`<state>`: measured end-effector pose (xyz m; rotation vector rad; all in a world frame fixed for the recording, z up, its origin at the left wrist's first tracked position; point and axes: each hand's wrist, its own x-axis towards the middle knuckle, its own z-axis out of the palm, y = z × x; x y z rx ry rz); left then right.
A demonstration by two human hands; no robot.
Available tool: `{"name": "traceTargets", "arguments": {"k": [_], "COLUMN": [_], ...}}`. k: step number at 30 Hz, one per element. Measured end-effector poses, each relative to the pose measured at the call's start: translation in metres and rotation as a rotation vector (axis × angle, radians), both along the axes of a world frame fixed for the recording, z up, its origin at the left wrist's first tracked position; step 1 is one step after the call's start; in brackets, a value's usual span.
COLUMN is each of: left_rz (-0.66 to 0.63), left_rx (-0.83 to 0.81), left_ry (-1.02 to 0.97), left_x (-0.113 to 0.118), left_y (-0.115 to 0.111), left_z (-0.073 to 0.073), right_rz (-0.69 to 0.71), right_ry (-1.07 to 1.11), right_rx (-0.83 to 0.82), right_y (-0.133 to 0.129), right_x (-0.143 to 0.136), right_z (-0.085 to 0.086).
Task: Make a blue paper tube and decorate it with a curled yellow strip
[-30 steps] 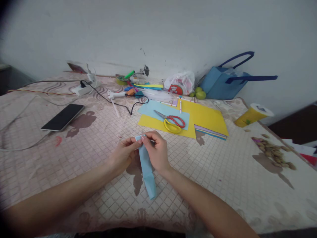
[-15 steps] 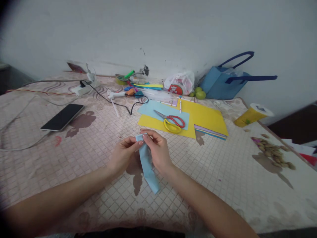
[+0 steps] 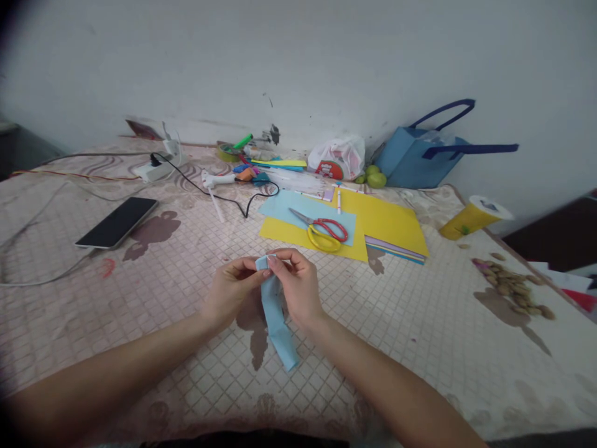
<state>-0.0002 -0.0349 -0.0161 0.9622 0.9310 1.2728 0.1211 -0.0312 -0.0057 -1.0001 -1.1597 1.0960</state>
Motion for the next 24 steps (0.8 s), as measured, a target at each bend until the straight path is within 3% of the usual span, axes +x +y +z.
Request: {"name": "traceTargets", "arguments": {"k": [7, 13, 17, 19, 22, 24], "left_rz": [0.010, 0.043, 0.053, 0.039, 0.012, -0.005], "left_rx": [0.004, 0.009, -0.043, -0.080, -0.123, -0.141], "left_ry": [0.030, 0.040, 0.038, 0.031, 0.037, 0.044], "left_x": [0.000, 0.001, -0.003, -0.006, -0.010, -0.013], "left_y": [-0.001, -0.002, 0.001, 0.003, 0.007, 0.009], "left_z": [0.002, 0.005, 0.006, 0.008, 0.012, 0.015], "right_rz": [-0.013, 0.001, 0.031, -0.032, -0.162, -0.218], "right_ry": [0.008, -0.041, -0.101, -0.262, -0.794, -1.143], "right_rx": [-0.045, 0.018, 0.030, 0.089, 0.182, 0.151], "right_y": [0.002, 0.001, 0.022, 0.045, 0.087, 0.112], "right_x": [0.002, 0.002, 0.019, 0.041, 0.082, 0.107], "right_z": [-0.001, 0.002, 0.000, -0.001, -0.004, -0.007]}}
